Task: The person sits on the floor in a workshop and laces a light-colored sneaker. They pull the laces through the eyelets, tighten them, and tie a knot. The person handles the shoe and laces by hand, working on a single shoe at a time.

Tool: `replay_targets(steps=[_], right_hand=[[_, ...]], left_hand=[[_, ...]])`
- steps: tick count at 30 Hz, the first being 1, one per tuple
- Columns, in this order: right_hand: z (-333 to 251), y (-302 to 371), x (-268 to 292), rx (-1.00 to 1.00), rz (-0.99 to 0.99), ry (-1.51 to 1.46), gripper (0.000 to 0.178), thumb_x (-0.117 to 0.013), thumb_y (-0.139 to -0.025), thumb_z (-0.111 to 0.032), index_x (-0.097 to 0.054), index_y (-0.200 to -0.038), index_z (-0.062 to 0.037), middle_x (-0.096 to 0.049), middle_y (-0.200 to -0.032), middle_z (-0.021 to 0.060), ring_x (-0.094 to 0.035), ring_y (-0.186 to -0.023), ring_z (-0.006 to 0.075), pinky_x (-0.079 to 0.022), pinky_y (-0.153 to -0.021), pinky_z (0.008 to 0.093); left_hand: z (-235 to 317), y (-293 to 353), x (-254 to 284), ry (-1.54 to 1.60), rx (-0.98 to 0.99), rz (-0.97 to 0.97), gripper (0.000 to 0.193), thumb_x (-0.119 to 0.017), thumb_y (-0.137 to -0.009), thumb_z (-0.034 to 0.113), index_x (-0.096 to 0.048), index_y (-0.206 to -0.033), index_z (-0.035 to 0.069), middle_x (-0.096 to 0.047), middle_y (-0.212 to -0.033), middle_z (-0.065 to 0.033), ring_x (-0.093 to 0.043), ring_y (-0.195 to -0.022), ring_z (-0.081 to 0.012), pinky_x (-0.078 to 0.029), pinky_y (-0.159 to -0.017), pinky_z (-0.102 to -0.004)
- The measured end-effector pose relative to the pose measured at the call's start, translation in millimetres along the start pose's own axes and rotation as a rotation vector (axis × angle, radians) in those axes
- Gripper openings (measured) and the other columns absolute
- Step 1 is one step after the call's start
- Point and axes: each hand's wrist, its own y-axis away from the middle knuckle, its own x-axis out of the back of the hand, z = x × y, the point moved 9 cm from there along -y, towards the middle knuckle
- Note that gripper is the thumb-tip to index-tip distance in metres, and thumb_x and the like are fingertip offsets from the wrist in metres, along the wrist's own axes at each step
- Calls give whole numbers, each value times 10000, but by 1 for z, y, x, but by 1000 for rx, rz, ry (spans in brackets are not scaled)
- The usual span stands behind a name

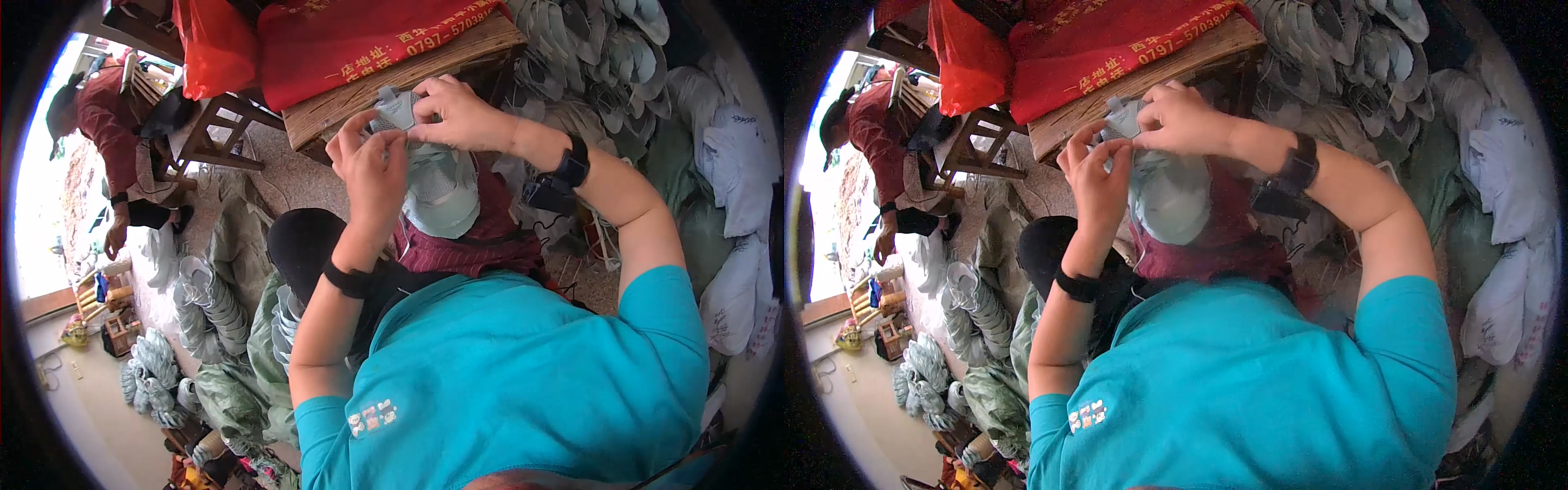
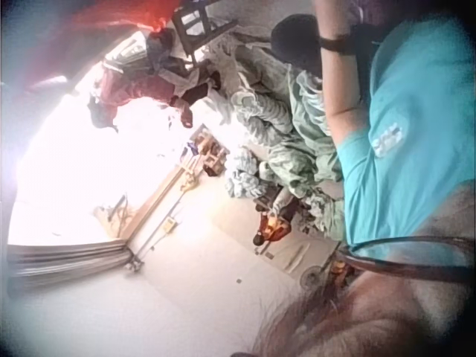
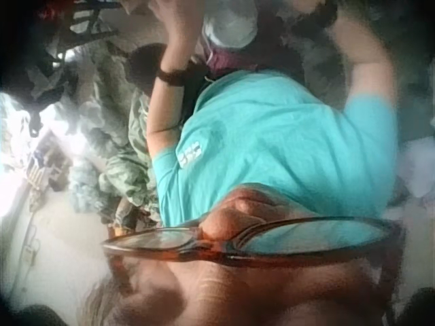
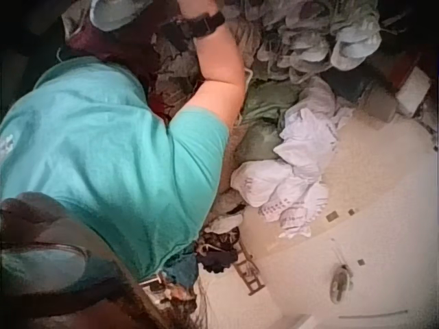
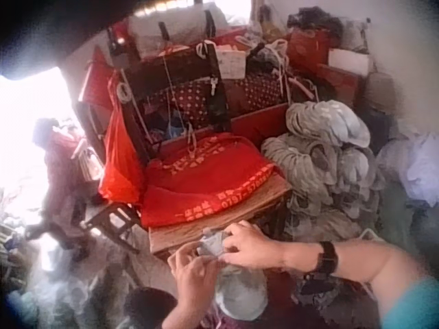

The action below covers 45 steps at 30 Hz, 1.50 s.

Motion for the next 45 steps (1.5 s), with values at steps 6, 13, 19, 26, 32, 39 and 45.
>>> replay_targets(steps=[6,13,19,26,32,39,45], right_hand=[[-4,16,56,255,453,248,169,-649,-816,-136,-550,-726,-33,-573,-1166,100,-518,-1078,279,-410,-897,393],[29,39,86,338,527,749,99,-590,-761,-113,-547,-829,-55,-548,-809,81,-570,-838,284,-449,-809,407],[133,78,170,28,604,1083,91,-549,-833,-126,-518,-808,-44,-574,-834,151,-599,-752,367,-497,-651,444],[240,124,216,-281,1149,-1146,157,-469,-965,-92,-513,-818,-57,-642,-963,178,-648,-765,346,-504,-562,422],[144,52,142,-264,245,-1178,110,-601,-915,-159,-556,-864,-72,-596,-851,-2,-411,-597,30,-346,-513,177],[-1,19,18,37,-133,-38,238,-581,-744,-8,-608,-979,-38,-614,-921,75,-600,-810,199,-483,-714,317],[3,0,7,107,-226,8,161,-591,-732,-45,-593,-891,-76,-605,-892,96,-613,-838,273,-479,-731,377]], left_hand=[[16,15,15,-194,-88,-24,255,-761,-748,228,-587,-868,86,-525,-951,-98,-475,-965,-305,-371,-862,-420],[-15,27,-11,99,235,-286,169,-654,-839,162,-578,-804,14,-557,-701,-126,-555,-628,-275,-456,-598,-356],[-52,5,85,-393,-126,45,189,-628,-793,125,-482,-681,83,-510,-658,-113,-552,-611,-329,-435,-537,-442],[-105,13,69,452,374,-60,153,-559,-898,161,-579,-799,46,-599,-848,-122,-605,-889,-268,-469,-789,-392],[-80,-8,54,1906,615,29,198,-510,-943,214,-593,-888,42,-600,-1124,-143,-497,-1215,-284,-330,-1097,-496],[-83,-14,62,1967,528,-43,235,-494,-985,234,-652,-994,60,-621,-1007,-88,-565,-983,-241,-403,-958,-420],[-87,-4,71,1385,438,26,175,-524,-977,207,-620,-982,61,-569,-892,-34,-539,-852,-164,-455,-802,-332]])
